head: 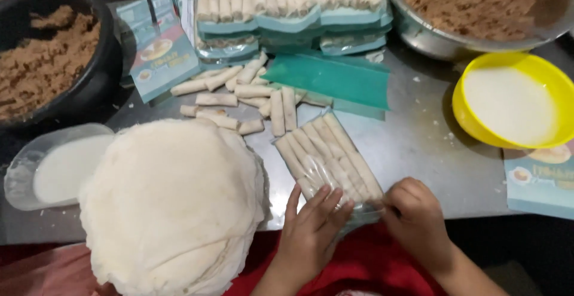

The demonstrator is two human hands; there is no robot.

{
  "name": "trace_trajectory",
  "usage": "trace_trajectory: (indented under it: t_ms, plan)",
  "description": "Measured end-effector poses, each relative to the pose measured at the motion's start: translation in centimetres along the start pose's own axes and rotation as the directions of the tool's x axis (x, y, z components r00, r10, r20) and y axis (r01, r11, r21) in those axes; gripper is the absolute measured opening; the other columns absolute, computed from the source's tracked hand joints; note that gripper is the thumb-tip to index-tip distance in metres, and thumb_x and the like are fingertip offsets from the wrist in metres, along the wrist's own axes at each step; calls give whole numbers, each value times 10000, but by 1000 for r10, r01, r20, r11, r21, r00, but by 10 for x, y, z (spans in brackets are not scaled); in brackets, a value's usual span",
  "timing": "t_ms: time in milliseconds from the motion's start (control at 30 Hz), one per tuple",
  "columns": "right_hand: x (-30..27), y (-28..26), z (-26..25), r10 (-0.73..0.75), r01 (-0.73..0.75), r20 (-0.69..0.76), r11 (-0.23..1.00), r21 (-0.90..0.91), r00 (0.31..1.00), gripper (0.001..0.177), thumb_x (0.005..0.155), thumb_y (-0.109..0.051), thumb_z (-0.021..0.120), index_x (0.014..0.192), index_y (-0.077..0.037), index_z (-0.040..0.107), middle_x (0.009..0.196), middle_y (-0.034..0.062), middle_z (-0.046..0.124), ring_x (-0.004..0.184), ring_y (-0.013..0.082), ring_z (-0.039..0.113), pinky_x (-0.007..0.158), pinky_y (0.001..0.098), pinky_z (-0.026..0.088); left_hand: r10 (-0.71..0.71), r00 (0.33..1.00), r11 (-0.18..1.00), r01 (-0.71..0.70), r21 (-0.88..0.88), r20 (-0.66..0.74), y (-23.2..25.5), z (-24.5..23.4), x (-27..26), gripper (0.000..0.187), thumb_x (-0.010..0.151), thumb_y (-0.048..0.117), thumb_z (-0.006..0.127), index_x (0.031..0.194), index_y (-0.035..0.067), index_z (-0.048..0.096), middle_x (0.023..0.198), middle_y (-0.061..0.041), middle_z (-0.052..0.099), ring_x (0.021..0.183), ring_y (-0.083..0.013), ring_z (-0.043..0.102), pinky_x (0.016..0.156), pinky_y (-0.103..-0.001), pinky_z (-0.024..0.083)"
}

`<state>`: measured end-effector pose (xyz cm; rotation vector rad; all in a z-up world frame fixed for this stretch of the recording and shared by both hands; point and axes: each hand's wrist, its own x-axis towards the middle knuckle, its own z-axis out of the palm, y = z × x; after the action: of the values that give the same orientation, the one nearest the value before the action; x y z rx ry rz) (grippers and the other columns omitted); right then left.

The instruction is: Packing prepared spring rolls into plastic bags using a plastic guide for efficient insertion.

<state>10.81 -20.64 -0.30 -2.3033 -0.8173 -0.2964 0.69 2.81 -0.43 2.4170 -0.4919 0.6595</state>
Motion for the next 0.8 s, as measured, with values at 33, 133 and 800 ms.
trace_trajectory:
  t_ms: [33,133,800]
  plan:
    - [-10,6,-2,-6,6,-2,1000,0,1000,301,893,-162,837,717,-87,605,743,64,613,724,277,591,729,416,481,1,1000,1000,-1,4,-5,-1,4,-3,545,1017,47,780,1528,142,617,1556,-110,637,1464,-379,635,1239,-743,304]
    - [-40,-3,-9,256,-253,81,967,-42,963,377,803,-327,891,623,-143,616,662,29,628,672,246,584,676,422,462,46,994,999,-47,-5,-96,-5,21,-17,308,1082,123,757,1381,195,752,1470,-68,711,1348,-341,691,1196,-791,318]
    - [-24,340,-182,465,-176,483,830,-529,742,747,1064,-353,598,1636,-667,236,1706,-12,343,1556,147,441,1394,321,304,-306,920,897,364,249,-245,-71,13,160,460,977,-4,635,1414,110,726,1499,-224,664,1585,-482,414,1144,-924,87]
